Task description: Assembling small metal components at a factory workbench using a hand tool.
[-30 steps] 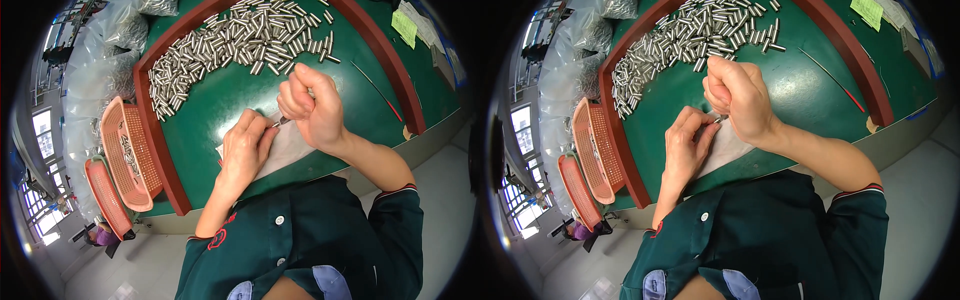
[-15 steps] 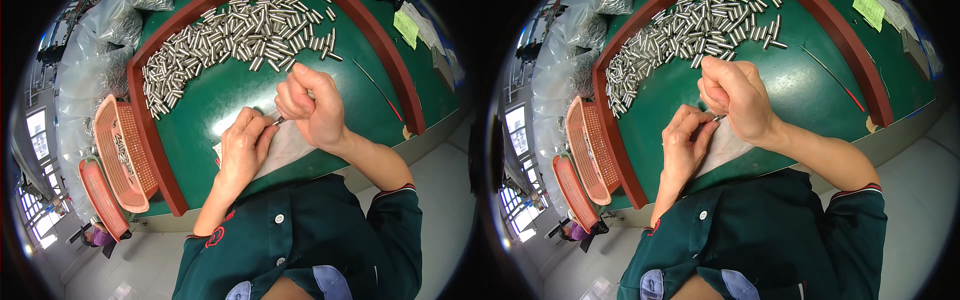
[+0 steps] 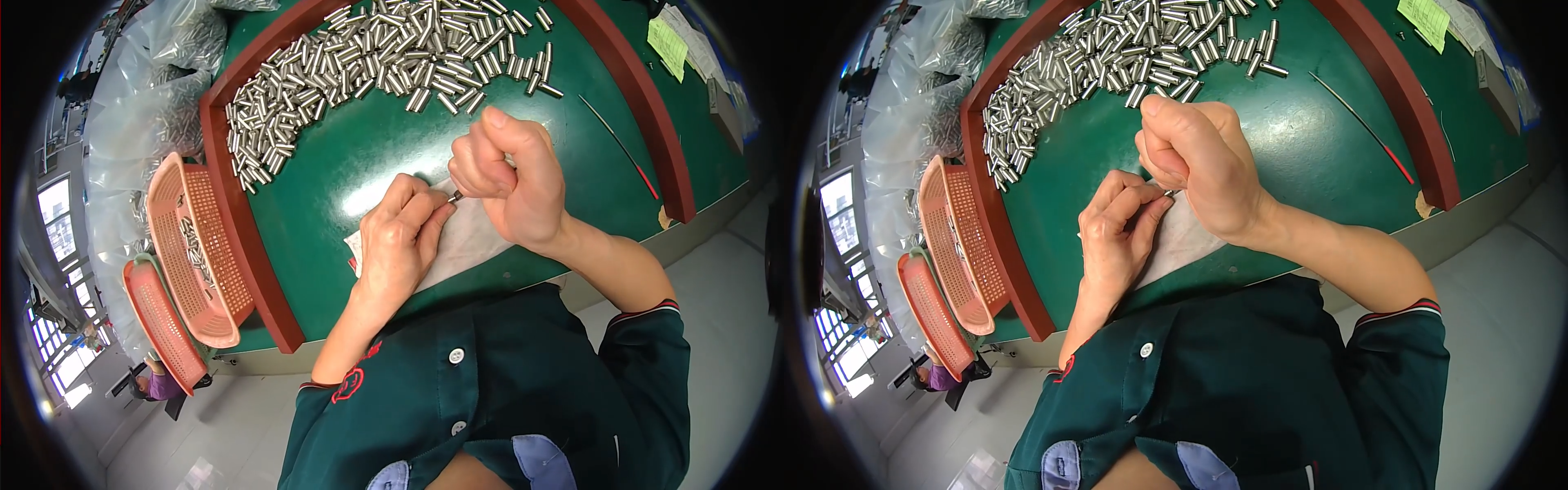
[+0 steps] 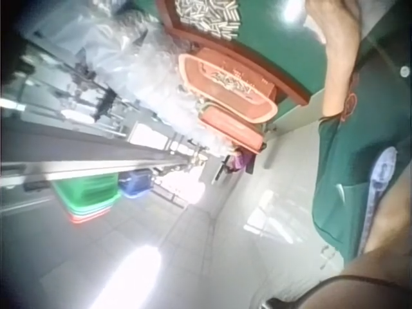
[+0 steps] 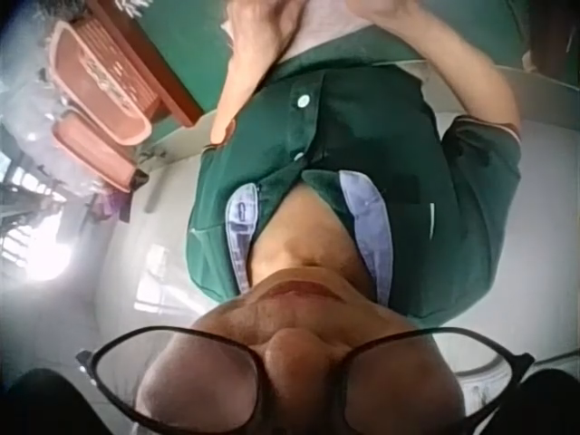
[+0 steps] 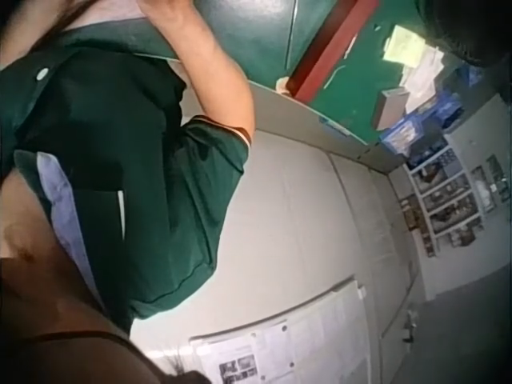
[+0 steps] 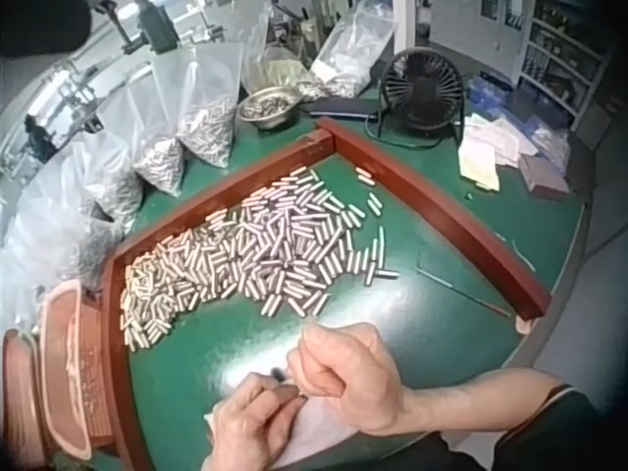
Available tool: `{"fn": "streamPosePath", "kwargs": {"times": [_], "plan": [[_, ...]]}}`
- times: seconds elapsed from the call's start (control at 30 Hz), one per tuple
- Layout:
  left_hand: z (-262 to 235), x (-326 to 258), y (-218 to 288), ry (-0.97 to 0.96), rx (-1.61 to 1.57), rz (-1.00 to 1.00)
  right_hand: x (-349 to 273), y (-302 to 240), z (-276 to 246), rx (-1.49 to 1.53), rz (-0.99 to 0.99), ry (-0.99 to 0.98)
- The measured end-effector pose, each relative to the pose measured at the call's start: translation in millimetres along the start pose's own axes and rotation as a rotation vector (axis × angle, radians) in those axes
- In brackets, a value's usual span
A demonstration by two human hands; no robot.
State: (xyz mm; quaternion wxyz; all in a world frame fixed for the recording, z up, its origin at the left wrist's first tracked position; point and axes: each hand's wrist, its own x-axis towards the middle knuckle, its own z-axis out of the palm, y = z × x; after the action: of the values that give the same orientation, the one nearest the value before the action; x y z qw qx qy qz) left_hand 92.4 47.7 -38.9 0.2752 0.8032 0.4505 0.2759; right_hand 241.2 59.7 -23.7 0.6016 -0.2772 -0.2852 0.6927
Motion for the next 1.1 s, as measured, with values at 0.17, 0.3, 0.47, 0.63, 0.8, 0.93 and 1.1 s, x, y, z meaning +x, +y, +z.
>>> {"fn": "streamPosePath", "kwargs": {"times": [0.17, 0.3, 0.47, 0.63, 0.8, 0.93, 1.1], "plan": [[0.8, 1.0, -0.6, -0.001, -0.022, -0.007, -1.4, 1.4, 3.8, -0.096, -0.045, 0.01], [2.7, 0.1, -1.5, 0.02, -0.051, -0.003, -4.8, 6.1, 5.8, -0.147, -0.099, 0.0], [1.1, -0.2, 0.6, 0.024, -0.024, -0.002, -10.2, 9.2, 10.2, -0.218, -0.13, 0.002], [4.0, 1.4, -0.6, 0.05, -0.048, 0.017, -8.6, 5.1, 13.1, -0.22, -0.145, -0.034], [6.4, 1.8, -0.9, 0.061, -0.096, -0.01, -6.5, 3.6, 8.4, -0.236, -0.161, -0.18], [4.6, 2.0, 6.8, 0.076, -0.045, 0.04, -9.5, 0.4, 15.3, -0.138, -0.078, -0.058], [-3.9, -6.5, 14.3, 0.049, -0.075, -0.048, 3.2, -13.7, -3.5, 0.016, -0.384, 0.044]]}}
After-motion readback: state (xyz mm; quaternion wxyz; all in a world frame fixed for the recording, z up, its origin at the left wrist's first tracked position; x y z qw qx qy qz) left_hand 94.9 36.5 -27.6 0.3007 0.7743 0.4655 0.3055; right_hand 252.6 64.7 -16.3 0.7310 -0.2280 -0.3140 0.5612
